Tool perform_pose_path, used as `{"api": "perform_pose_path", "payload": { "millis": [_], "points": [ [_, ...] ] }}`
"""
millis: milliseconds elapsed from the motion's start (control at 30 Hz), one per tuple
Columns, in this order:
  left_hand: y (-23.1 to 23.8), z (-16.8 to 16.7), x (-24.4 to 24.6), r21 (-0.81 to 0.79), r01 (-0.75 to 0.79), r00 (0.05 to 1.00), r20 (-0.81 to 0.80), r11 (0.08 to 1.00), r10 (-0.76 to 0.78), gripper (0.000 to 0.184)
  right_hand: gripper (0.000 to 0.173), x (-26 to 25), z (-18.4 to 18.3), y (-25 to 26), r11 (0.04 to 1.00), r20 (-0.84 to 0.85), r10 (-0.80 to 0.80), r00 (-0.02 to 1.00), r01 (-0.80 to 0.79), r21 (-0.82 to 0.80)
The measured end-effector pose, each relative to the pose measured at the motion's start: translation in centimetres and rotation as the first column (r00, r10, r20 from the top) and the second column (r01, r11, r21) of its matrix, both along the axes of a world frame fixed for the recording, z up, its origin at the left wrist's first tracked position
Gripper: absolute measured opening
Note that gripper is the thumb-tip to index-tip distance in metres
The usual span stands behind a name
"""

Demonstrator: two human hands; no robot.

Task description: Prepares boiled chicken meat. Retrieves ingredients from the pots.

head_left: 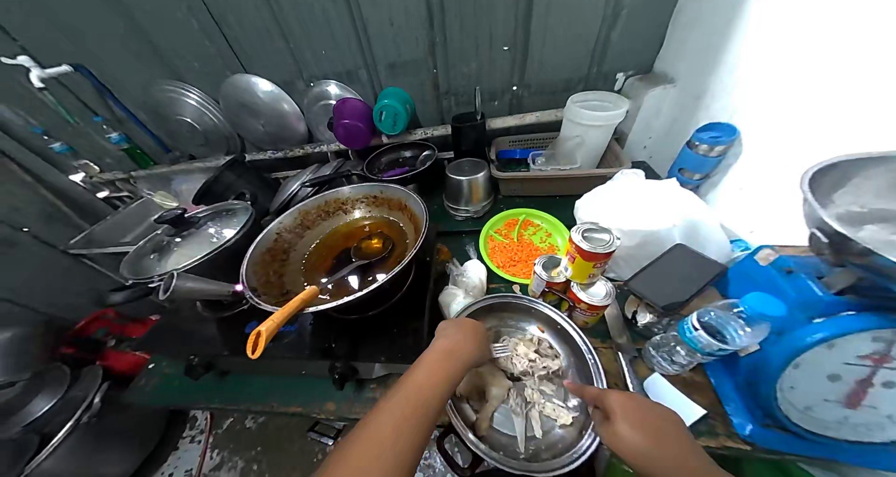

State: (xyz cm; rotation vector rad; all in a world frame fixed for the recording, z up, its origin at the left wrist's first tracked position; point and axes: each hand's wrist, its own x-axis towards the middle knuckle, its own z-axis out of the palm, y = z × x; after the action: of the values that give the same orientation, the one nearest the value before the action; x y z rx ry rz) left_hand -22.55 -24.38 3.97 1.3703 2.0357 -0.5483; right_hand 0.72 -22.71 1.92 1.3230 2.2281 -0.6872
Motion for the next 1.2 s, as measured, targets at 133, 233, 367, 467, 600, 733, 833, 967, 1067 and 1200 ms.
{"api": "perform_pose_path", "payload": {
  "millis": [133,233,367,467,600,733,833,967,1067,1200],
  "points": [
    [-1.6,-0.8,0.4,-0.017,0.024,1.0,0.008,1.0,-0.024,0.032,0.053,-0.2,1.8,0.6,0.999,-0.116,-0.011,0.993,0.005,-0.05],
    [-2.5,-1.0,2.0,-0.031,0.029,1.0,-0.008,0.999,-0.029,0.034,0.055,-1.9,0.7,0.7,0.998,-0.058,-0.067,0.996,0.067,-0.001],
    [-2.7,-1.3,2.1,-0.04,-0.003,1.0,-0.016,0.999,0.002,0.035,0.059,-3.1,-0.6,-1.5,1.0,0.027,-0.028,0.999,0.028,0.012],
    [-3.0,-1.4,2.3,-0.056,-0.009,1.0,-0.01,0.998,0.009,0.031,0.055,-0.7,0.2,-0.9,0.999,-0.058,-0.045,0.997,0.046,0.003],
    [-3.2,-1.8,3.0,-0.034,-0.012,1.0,-0.003,0.999,0.012,0.028,0.051,0.0,0.5,0.9,0.99,-0.027,-0.113,0.993,0.115,0.085],
    [-3.0,-2.0,4.1,-0.028,-0.02,1.0,-0.01,0.999,0.019,0.03,0.055,-3.8,-0.1,1.3,0.993,0.027,-0.063,0.998,0.06,0.099],
    [-2.9,-2.7,4.8,-0.004,-0.043,0.999,0.023,0.999,0.043,0.034,0.06,-5.3,-1.0,1.4,0.994,-0.004,0.006,1.0,-0.006,0.113],
    [-2.6,-4.3,6.1,0.024,-0.067,0.995,0.082,0.997,0.065,0.029,0.058,-3.8,0.0,1.0,0.993,-0.09,0.001,0.996,0.01,0.121],
    [-1.9,-4.7,6.1,0.023,-0.069,0.993,0.094,0.997,0.066,0.029,0.055,-1.8,0.4,0.8,0.988,-0.126,-0.087,0.988,0.101,0.117],
    [-1.5,-4.9,6.5,0.021,-0.056,0.994,0.095,0.998,0.054,0.03,0.057,-3.2,-1.6,-0.3,0.987,-0.038,-0.108,0.993,0.112,0.115]
  ]
}}
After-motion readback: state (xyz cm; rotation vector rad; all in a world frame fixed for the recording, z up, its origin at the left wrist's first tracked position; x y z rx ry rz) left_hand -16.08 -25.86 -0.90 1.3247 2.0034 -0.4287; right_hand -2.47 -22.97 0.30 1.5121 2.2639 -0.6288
